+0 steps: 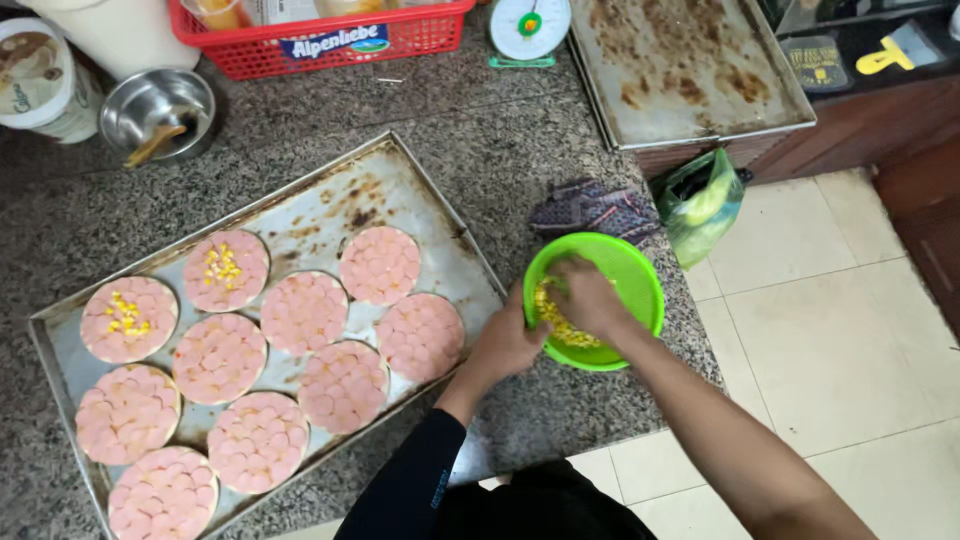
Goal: The person places pieces of corn onto small circular bread rolls topped with ham on a baking tray, then moves to a sink area to wash out a small bowl and return for more corn.
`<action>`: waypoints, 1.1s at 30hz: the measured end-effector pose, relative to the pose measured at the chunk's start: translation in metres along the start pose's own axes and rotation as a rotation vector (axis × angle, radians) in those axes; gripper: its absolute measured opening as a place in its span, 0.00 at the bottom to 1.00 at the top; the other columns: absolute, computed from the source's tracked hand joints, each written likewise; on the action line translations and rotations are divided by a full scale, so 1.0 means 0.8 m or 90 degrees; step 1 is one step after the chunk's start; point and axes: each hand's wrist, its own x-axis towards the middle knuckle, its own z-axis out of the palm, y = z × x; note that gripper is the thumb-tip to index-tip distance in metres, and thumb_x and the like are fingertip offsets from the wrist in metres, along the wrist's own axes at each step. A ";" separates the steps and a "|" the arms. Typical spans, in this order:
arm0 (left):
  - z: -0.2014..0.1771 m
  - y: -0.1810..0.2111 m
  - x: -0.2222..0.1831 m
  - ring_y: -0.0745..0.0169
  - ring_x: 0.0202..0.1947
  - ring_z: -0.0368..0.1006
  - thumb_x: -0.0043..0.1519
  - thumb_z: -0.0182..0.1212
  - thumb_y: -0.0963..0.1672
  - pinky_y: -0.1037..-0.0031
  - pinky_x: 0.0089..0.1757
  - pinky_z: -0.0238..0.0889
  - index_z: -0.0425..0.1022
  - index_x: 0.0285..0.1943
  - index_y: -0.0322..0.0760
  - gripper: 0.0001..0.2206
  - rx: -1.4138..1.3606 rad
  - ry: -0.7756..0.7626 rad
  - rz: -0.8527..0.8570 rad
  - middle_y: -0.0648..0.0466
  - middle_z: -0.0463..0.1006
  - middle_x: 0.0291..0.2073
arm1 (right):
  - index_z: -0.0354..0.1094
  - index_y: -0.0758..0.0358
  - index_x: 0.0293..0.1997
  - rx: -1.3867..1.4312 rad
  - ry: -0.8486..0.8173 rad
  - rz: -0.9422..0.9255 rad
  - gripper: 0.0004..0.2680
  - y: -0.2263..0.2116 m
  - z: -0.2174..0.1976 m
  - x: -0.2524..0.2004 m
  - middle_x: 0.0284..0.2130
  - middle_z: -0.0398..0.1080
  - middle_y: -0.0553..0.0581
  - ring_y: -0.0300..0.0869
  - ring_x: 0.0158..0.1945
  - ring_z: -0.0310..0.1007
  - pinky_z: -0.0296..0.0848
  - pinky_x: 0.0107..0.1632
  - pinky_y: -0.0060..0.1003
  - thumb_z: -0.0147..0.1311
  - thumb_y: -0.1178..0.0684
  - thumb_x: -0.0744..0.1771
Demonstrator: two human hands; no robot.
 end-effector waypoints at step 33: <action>-0.014 0.089 -0.018 0.56 0.16 0.77 0.67 0.44 0.44 0.65 0.23 0.75 0.53 0.78 0.45 0.26 -0.179 0.061 -0.333 0.41 0.81 0.28 | 0.71 0.64 0.42 0.187 -0.046 0.230 0.17 -0.053 0.047 -0.044 0.34 0.75 0.71 0.66 0.39 0.75 0.71 0.45 0.59 0.39 0.41 0.70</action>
